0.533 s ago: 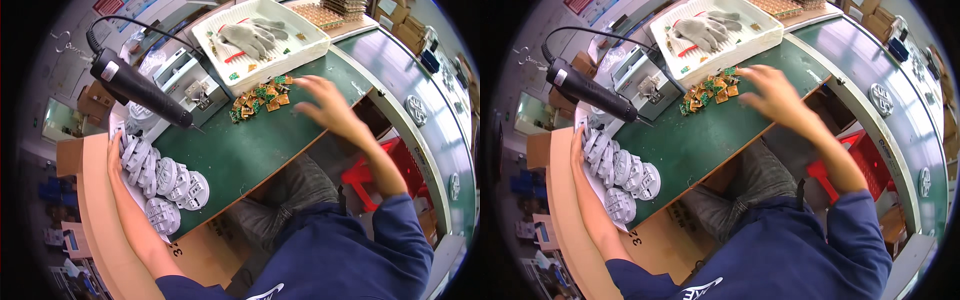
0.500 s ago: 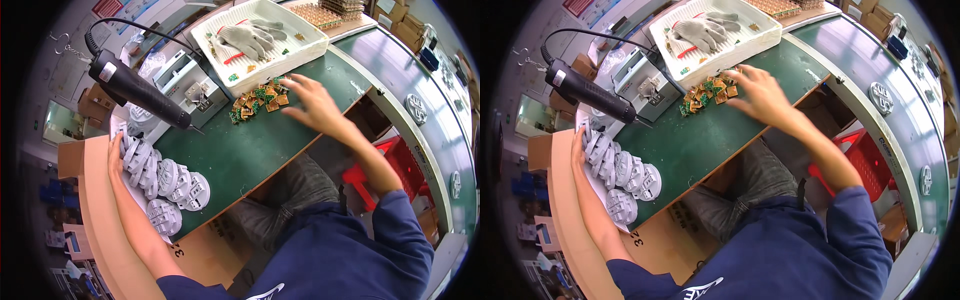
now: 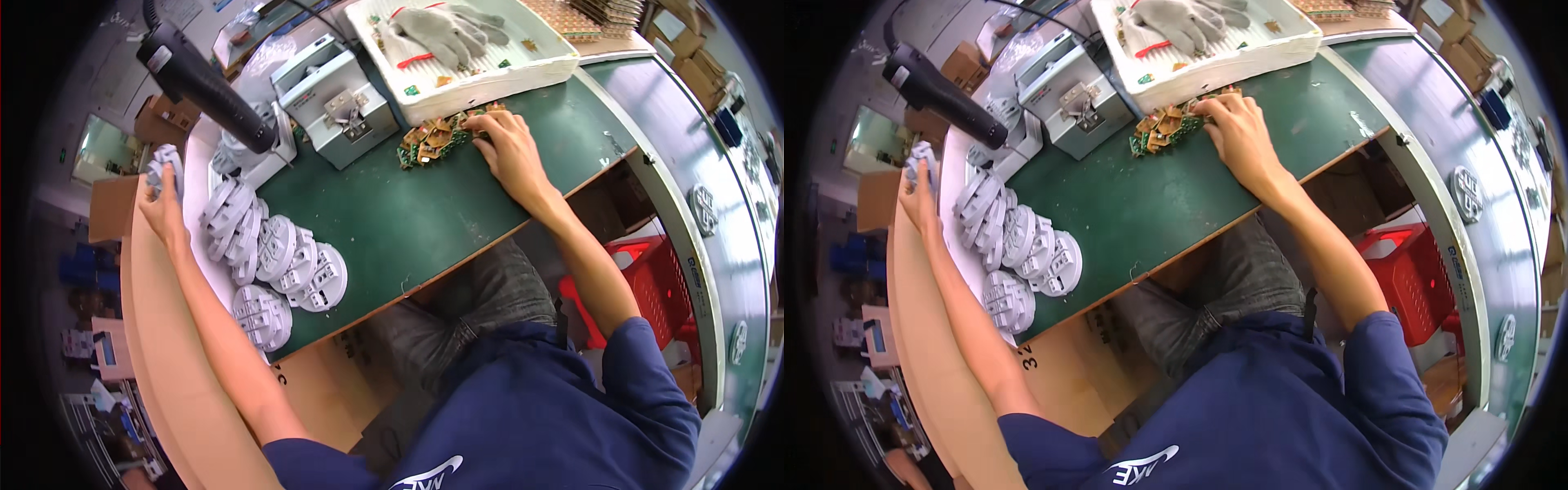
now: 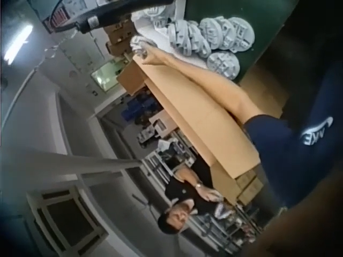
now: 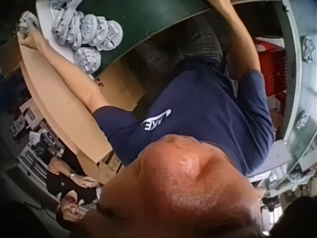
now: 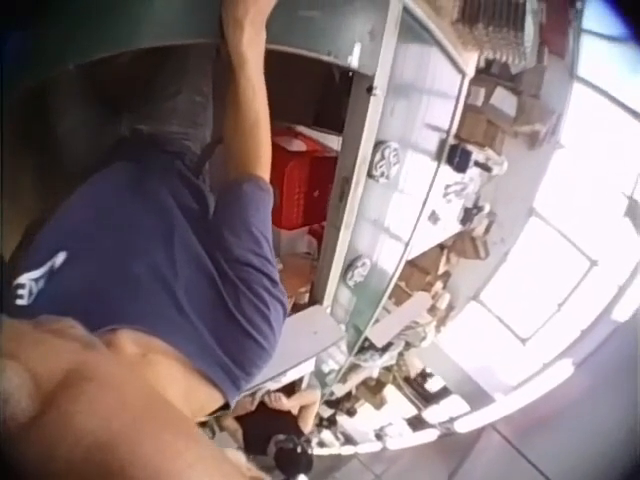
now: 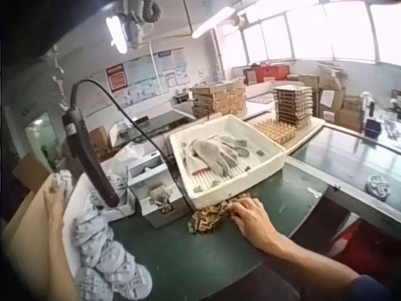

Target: Assembling electronic circuit boards into circular plastic housings at a factory workstation.

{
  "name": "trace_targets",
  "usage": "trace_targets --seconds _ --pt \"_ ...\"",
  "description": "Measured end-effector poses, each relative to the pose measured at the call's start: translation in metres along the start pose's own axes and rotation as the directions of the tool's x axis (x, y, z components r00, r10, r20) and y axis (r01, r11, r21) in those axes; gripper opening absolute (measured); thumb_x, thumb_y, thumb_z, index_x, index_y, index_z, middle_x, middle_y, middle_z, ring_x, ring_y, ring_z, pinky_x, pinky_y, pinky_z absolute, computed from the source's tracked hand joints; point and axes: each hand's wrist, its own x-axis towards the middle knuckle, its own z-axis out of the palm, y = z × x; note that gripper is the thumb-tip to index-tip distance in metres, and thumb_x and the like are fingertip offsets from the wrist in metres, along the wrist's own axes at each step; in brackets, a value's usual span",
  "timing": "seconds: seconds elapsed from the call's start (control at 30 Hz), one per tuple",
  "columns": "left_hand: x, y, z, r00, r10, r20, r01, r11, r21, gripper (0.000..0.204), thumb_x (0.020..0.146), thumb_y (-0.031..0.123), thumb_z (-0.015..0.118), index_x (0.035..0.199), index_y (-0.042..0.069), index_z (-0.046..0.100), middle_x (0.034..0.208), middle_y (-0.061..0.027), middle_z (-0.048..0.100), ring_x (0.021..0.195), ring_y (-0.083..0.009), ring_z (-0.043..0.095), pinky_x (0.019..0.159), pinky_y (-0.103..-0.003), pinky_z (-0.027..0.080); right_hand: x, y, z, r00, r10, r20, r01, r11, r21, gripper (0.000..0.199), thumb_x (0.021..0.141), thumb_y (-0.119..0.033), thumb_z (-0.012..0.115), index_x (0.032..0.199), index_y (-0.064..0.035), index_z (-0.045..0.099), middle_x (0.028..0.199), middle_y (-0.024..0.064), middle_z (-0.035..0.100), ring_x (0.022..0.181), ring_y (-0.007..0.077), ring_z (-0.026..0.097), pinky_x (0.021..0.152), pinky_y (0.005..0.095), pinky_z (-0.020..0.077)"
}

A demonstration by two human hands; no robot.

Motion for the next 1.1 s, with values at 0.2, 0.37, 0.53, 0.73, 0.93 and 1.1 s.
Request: trace_targets --seconds 0.2,0.37,0.53,0.73,0.93,1.1 --pt "-0.146 0.13 -0.062 0.799 -0.348 0.491 0.589 0.284 -0.757 0.072 0.089 0.039 0.077 0.149 0.013 0.048 0.15 -0.0158 0.046 0.131 -0.0427 0.045 0.097 -0.056 0.05 -0.003 0.006 -0.007 0.999 0.022 0.025 -0.021 0.998 -0.066 0.043 0.088 -0.005 0.071 0.13 -0.0123 0.064 0.12 0.0121 0.062 0.111 0.0348 0.057 0.098 0.0439 0.0469" --pt "-0.272 0.179 -0.037 0.404 -0.186 0.896 0.573 -0.712 -0.406 0.083 0.087 0.047 0.075 0.158 0.023 0.039 0.162 -0.0246 0.027 0.145 -0.0563 0.021 0.105 -0.072 0.039 0.001 -0.016 -0.002 0.985 -0.097 -0.14 0.049 0.95 -0.308 0.044 0.09 -0.011 0.073 0.133 -0.0138 0.063 0.133 0.0108 0.06 0.126 0.0338 0.052 0.106 0.0459 0.0401" --pt "-0.309 0.17 0.024 0.319 -0.073 0.945 0.622 -0.736 -0.267 0.076 0.098 0.052 0.062 0.158 0.015 0.035 0.159 -0.0244 0.035 0.146 -0.0545 0.031 0.114 -0.074 0.036 0.003 -0.1 -0.01 0.994 -0.104 0.023 0.08 0.871 0.484 0.061 0.093 -0.017 0.075 0.148 -0.0085 0.05 0.14 0.0145 0.062 0.123 0.0299 0.062 0.103 0.0415 0.0509" --pt "-0.293 0.163 0.053 0.386 -0.208 0.899 0.784 -0.439 -0.438 0.087 0.1 0.065 0.052 0.159 0.007 0.027 0.16 -0.0209 0.036 0.147 -0.0429 0.037 0.116 -0.075 0.032 0.036 -0.104 0.058 0.872 0.083 0.483 -0.44 0.565 0.698 0.026 0.098 -0.009 0.068 0.121 0.0035 0.069 0.106 0.013 0.076 0.101 0.0162 0.071 0.09 0.0307 0.0567" --pt "-0.293 0.166 0.051 0.407 -0.353 0.843 0.745 -0.406 -0.53 0.09 0.101 0.048 0.063 0.155 -0.01 0.02 0.161 -0.0287 0.027 0.149 -0.0427 0.032 0.123 -0.059 0.034 0.052 -0.112 0.072 0.919 0.346 0.19 -0.382 0.658 0.649 0.019 0.098 -0.004 0.064 0.116 0.0026 0.07 0.106 0.0131 0.078 0.101 0.0169 0.074 0.09 0.0294 0.0569" --pt "-0.308 0.19 0.013 0.444 -0.41 0.796 0.744 -0.327 -0.583 0.093 0.103 0.029 0.06 0.161 -0.007 -0.004 0.168 -0.0286 -0.002 0.152 -0.05 0.021 0.124 -0.054 0.032 0.055 -0.1 0.059 0.942 0.331 0.053 -0.293 0.738 0.608 0.018 0.099 -0.008 0.066 0.114 -0.0003 0.072 0.103 0.0115 0.079 0.099 0.0174 0.076 0.086 0.0309 0.0582"
